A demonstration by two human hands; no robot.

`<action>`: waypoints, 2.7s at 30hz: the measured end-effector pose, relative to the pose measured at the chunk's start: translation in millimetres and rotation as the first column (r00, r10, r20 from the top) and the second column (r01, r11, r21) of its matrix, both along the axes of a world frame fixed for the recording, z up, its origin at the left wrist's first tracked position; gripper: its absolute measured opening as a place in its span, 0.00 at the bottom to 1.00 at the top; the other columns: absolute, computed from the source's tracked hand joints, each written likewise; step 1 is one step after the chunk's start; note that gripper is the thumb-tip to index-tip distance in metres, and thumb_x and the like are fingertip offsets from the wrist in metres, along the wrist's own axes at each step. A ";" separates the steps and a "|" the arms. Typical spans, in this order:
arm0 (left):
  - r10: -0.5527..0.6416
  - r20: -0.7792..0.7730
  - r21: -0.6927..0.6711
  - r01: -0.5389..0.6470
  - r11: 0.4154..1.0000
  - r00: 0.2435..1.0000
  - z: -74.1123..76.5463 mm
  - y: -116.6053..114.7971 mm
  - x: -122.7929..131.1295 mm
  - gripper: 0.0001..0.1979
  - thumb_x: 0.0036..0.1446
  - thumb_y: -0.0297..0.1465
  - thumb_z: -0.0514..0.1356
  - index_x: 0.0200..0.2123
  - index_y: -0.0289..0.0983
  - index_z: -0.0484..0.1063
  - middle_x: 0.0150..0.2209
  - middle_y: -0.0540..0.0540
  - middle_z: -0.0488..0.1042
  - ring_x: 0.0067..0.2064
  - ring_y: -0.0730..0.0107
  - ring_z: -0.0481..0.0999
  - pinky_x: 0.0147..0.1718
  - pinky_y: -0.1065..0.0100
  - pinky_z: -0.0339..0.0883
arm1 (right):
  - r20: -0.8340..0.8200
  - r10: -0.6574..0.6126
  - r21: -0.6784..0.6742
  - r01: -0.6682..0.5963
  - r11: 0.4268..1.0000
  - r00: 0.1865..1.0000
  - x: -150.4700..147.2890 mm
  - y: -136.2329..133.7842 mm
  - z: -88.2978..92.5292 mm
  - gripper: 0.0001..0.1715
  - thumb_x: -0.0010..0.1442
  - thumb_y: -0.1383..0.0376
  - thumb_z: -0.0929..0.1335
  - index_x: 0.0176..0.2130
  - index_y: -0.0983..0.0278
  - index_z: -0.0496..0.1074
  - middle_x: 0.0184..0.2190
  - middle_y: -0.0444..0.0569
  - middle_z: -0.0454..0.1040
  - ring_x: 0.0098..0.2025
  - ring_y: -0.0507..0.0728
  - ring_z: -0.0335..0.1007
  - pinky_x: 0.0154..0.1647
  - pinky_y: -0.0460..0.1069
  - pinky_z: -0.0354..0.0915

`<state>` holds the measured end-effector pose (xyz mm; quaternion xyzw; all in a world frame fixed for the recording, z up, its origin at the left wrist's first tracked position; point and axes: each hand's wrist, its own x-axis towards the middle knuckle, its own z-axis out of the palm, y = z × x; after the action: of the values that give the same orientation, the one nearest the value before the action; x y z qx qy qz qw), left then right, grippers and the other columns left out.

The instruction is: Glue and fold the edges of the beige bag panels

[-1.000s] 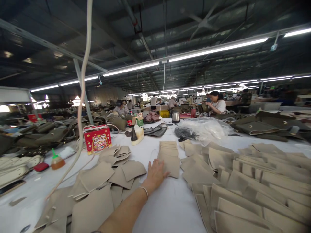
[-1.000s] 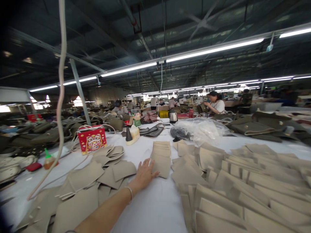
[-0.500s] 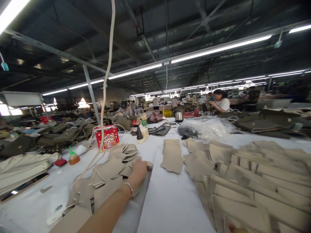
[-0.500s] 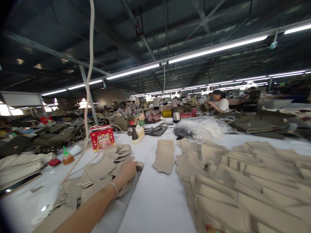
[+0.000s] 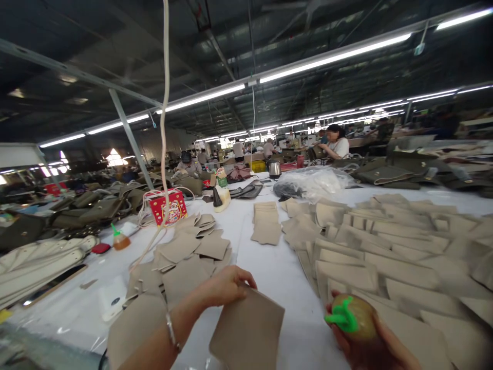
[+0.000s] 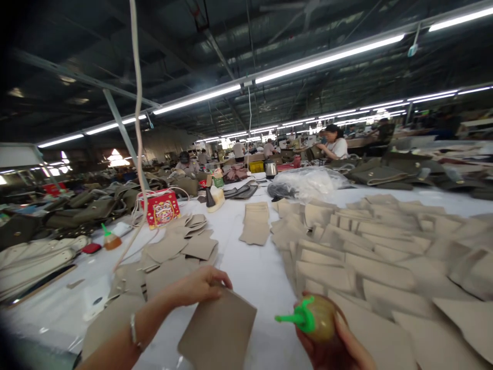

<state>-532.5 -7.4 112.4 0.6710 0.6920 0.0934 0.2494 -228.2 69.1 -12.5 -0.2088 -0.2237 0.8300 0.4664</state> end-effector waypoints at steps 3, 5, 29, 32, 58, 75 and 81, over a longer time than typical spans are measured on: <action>-0.062 -0.046 0.010 0.063 0.998 0.997 -32.7 5.4 23.0 0.17 0.49 0.22 0.55 0.38 0.42 0.79 0.36 0.49 0.77 0.43 0.64 0.73 0.45 0.65 0.63 | 0.009 -0.051 -0.019 0.052 0.998 0.999 1.7 -19.4 26.1 0.18 0.53 0.55 0.72 0.44 0.56 0.78 0.49 0.49 0.77 0.45 0.64 0.75 0.42 0.54 0.75; -0.029 -0.091 0.130 0.041 0.991 0.995 -46.0 5.4 40.7 0.16 0.51 0.22 0.55 0.37 0.44 0.79 0.44 0.47 0.74 0.50 0.60 0.68 0.54 0.58 0.55 | 0.051 -0.137 0.000 0.137 0.991 0.989 2.1 -30.6 42.3 0.19 0.51 0.57 0.73 0.44 0.57 0.77 0.49 0.49 0.77 0.43 0.63 0.76 0.40 0.53 0.75; 0.233 -0.164 0.103 -0.218 0.970 0.959 -79.1 -34.7 88.5 0.17 0.47 0.29 0.57 0.44 0.35 0.68 0.50 0.39 0.67 0.52 0.54 0.63 0.53 0.60 0.59 | 0.380 -0.293 0.303 0.181 0.935 0.877 11.8 -47.2 60.6 0.29 0.48 0.58 0.76 0.49 0.59 0.69 0.38 0.48 0.76 0.37 0.59 0.74 0.39 0.49 0.73; 0.227 -0.152 0.074 -0.218 0.973 0.962 -76.9 -35.2 91.1 0.20 0.48 0.28 0.56 0.47 0.35 0.67 0.52 0.38 0.66 0.54 0.55 0.62 0.56 0.60 0.57 | 0.418 -0.284 0.311 0.157 0.937 0.863 12.5 -47.4 62.9 0.32 0.48 0.57 0.76 0.50 0.59 0.68 0.39 0.48 0.75 0.38 0.59 0.74 0.41 0.48 0.72; 0.106 -0.180 0.137 -0.082 0.987 0.978 -79.8 -22.4 61.9 0.25 0.55 0.24 0.47 0.52 0.45 0.72 0.43 0.44 0.77 0.44 0.60 0.75 0.45 0.64 0.66 | 0.627 -0.583 0.770 -0.296 0.565 0.516 -15.4 -26.6 46.1 0.29 0.54 0.53 0.72 0.51 0.58 0.61 0.44 0.49 0.71 0.43 0.62 0.71 0.45 0.54 0.67; 0.118 -0.173 0.136 -0.095 0.986 0.978 -84.0 -26.8 65.6 0.22 0.59 0.28 0.47 0.53 0.46 0.68 0.42 0.44 0.74 0.41 0.57 0.76 0.39 0.62 0.67 | 0.615 -0.667 0.784 -0.411 0.465 0.419 -26.0 -19.5 44.9 0.26 0.56 0.53 0.71 0.50 0.57 0.63 0.44 0.48 0.73 0.43 0.62 0.71 0.45 0.54 0.66; 0.100 -0.149 0.123 -0.082 0.989 0.984 -81.0 -28.3 63.4 0.21 0.60 0.29 0.46 0.54 0.46 0.68 0.40 0.44 0.72 0.40 0.58 0.76 0.39 0.62 0.67 | 0.694 -0.552 0.719 -0.414 0.558 0.461 -22.7 -16.3 37.2 0.28 0.56 0.52 0.71 0.52 0.58 0.62 0.43 0.47 0.73 0.41 0.61 0.72 0.44 0.52 0.66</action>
<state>-469.1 -35.8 31.4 0.6571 0.7326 0.0927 0.1511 -250.9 52.8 24.7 -0.3709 -0.7792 0.3587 0.3558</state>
